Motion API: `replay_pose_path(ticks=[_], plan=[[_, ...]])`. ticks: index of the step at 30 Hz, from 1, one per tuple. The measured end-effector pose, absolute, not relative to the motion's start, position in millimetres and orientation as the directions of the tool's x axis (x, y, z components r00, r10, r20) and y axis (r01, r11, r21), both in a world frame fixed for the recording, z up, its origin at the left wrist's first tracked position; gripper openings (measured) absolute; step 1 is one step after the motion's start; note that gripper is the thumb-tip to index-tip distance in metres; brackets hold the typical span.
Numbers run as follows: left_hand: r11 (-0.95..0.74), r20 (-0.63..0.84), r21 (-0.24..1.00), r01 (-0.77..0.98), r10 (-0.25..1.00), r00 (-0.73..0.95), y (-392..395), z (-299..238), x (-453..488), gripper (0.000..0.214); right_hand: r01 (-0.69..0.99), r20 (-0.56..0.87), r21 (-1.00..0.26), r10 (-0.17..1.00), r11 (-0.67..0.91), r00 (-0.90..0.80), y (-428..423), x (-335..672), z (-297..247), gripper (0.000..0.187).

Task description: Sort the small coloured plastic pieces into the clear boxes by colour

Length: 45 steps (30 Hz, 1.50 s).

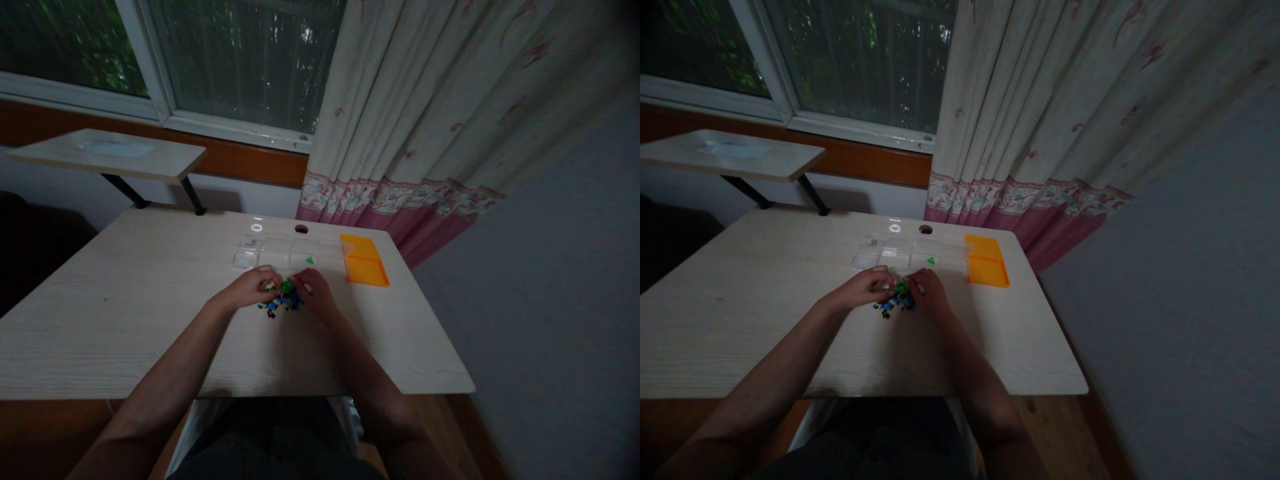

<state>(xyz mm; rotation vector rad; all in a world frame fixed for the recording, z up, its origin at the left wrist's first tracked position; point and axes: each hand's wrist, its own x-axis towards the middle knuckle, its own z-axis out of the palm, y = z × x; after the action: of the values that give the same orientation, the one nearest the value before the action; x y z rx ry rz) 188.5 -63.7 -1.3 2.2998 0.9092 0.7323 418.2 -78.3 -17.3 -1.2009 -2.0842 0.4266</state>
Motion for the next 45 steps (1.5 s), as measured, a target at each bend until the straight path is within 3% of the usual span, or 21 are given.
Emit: replay_pose_path(ticks=[5, 12, 15, 18, 26, 34, 39, 45], plan=[[-0.532, 0.269, 0.769, 0.354, 0.773, 0.575, -58, -8, 187, 0.016, 0.555, 0.352, -0.621, 0.83, 0.554, -0.434, -83, 410, -21, 0.026], [-0.448, 0.248, 0.828, 0.336, 0.831, 0.498, -54, -14, 188, 0.026, 0.582, 0.404, -0.676, 0.888, 0.452, -0.22, -81, 407, -29, 0.021], [-0.437, 0.251, 0.8, 0.41, 0.866, 0.433, -51, -17, 180, 0.027, 0.574, 0.445, -0.713, 0.893, 0.401, -0.071, -76, 413, -29, 0.02], [-0.481, 0.23, 0.75, 0.454, 0.834, 0.502, -47, -20, 171, 0.022, 0.565, 0.459, -0.737, 0.889, 0.37, 0.016, -70, 419, -29, 0.019], [-0.559, 0.203, 0.697, 0.448, 0.753, 0.626, -47, -24, 170, 0.02, 0.6, 0.453, -0.728, 0.89, 0.332, 0.056, -66, 426, -30, 0.019], [-0.599, 0.387, 0.588, 0.544, 0.798, 0.461, -63, -15, 205, 0.03, 0.656, 0.469, -0.658, 0.883, 0.371, -0.029, -68, 421, -35, 0.022], [-0.649, 0.379, 0.548, 0.527, 0.755, 0.535, -68, -19, 214, 0.025, 0.661, 0.487, -0.58, 0.853, 0.476, -0.187, -71, 414, -39, 0.019], [-0.674, 0.388, 0.505, 0.539, 0.735, 0.556, -67, -21, 213, 0.022, 0.641, 0.512, -0.548, 0.822, 0.537, -0.25, -71, 414, -40, 0.019]])
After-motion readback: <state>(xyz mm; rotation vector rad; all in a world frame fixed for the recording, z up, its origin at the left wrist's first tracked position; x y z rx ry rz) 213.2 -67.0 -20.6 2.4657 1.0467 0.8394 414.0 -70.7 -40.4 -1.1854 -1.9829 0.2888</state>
